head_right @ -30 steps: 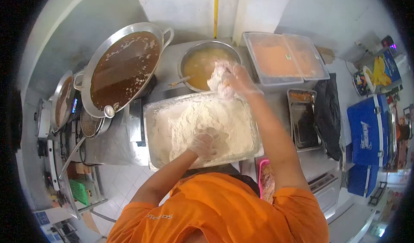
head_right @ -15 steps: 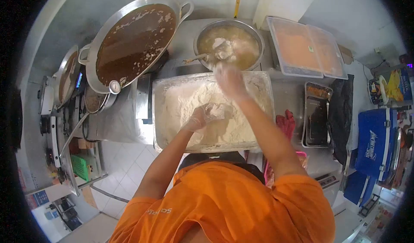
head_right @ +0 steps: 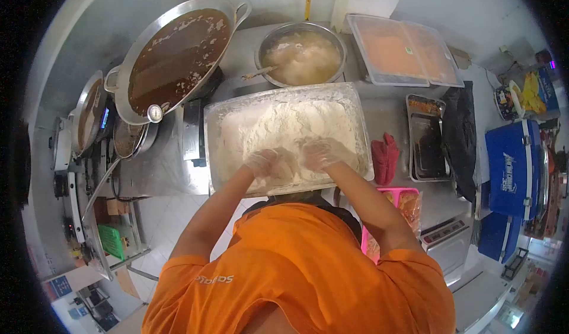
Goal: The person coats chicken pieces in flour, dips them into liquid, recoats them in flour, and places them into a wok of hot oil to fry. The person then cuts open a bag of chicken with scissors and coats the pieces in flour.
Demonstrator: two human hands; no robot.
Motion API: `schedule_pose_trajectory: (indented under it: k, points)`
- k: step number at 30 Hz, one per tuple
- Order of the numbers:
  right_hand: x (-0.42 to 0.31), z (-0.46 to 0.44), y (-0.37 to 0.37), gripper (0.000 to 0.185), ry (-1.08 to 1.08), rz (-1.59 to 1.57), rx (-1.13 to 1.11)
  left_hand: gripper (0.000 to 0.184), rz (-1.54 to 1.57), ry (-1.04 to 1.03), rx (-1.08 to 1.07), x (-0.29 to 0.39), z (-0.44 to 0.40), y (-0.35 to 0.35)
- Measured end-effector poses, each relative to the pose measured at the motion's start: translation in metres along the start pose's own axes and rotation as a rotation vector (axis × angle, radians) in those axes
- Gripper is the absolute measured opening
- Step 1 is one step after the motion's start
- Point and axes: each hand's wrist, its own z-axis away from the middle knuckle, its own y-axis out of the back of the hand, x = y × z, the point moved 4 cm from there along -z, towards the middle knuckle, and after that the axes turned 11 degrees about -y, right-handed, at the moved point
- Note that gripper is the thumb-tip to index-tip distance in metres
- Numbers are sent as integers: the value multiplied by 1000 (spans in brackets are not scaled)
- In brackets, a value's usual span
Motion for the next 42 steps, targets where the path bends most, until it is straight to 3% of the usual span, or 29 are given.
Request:
schedule_pose_trajectory:
  k: [1,3,4,6,9,11,13,14,17,18,21,24,26,28,31,33,36,39,40,42]
  points:
    - [-10,10,10,38,8,76,-106,54,4,71,-146,10,12,18]
    - [-27,27,36,41,26,222,-311,51,19,-116,7,-3,14,10]
    - [-26,29,33,40,36,189,-275,49,25,-208,80,-16,14,0]
    - [-18,33,24,38,54,122,-203,48,459,-173,412,-69,-6,-45]
    - [-3,36,35,34,-31,-256,-335,45,646,-260,721,-79,-15,-43]
    - [6,30,28,31,-122,-574,-227,47,706,-280,825,-63,-20,-32]
    - [5,32,35,32,-171,-859,-164,54,848,-216,885,-46,-33,-24]
    - [-2,36,44,34,-173,-986,-158,47,836,-243,935,-48,-55,-35]
    - [18,11,16,41,-117,-1102,-83,45,749,-19,535,33,-26,39]
    - [32,1,6,42,-87,-1094,-49,44,772,-38,544,33,-28,45]
    - [56,6,30,42,-170,-1317,-186,50,1074,-280,900,-11,-79,20]
    - [38,27,137,44,-270,-1144,-44,53,-77,-5,512,-9,-107,37]
    - [46,7,181,50,-302,-1108,33,47,-260,45,287,43,-91,64]
    - [66,-39,211,52,-245,-978,203,39,-364,-14,286,73,-93,51]
    - [77,-123,248,43,-149,-588,442,27,-259,-196,458,57,-127,-20]
    - [75,-171,248,34,-276,-435,535,22,-141,-294,510,47,-135,-47]
    - [71,-229,237,24,-364,-328,493,18,104,-134,449,42,-92,-31]
    - [38,-227,230,25,-382,-226,429,19,11,-76,478,10,-79,-53]
    - [14,-212,229,26,-386,-180,425,21,106,-95,571,-2,-71,-58]
    - [-31,-189,226,32,-272,-75,686,27,291,-147,762,-27,-50,-62]
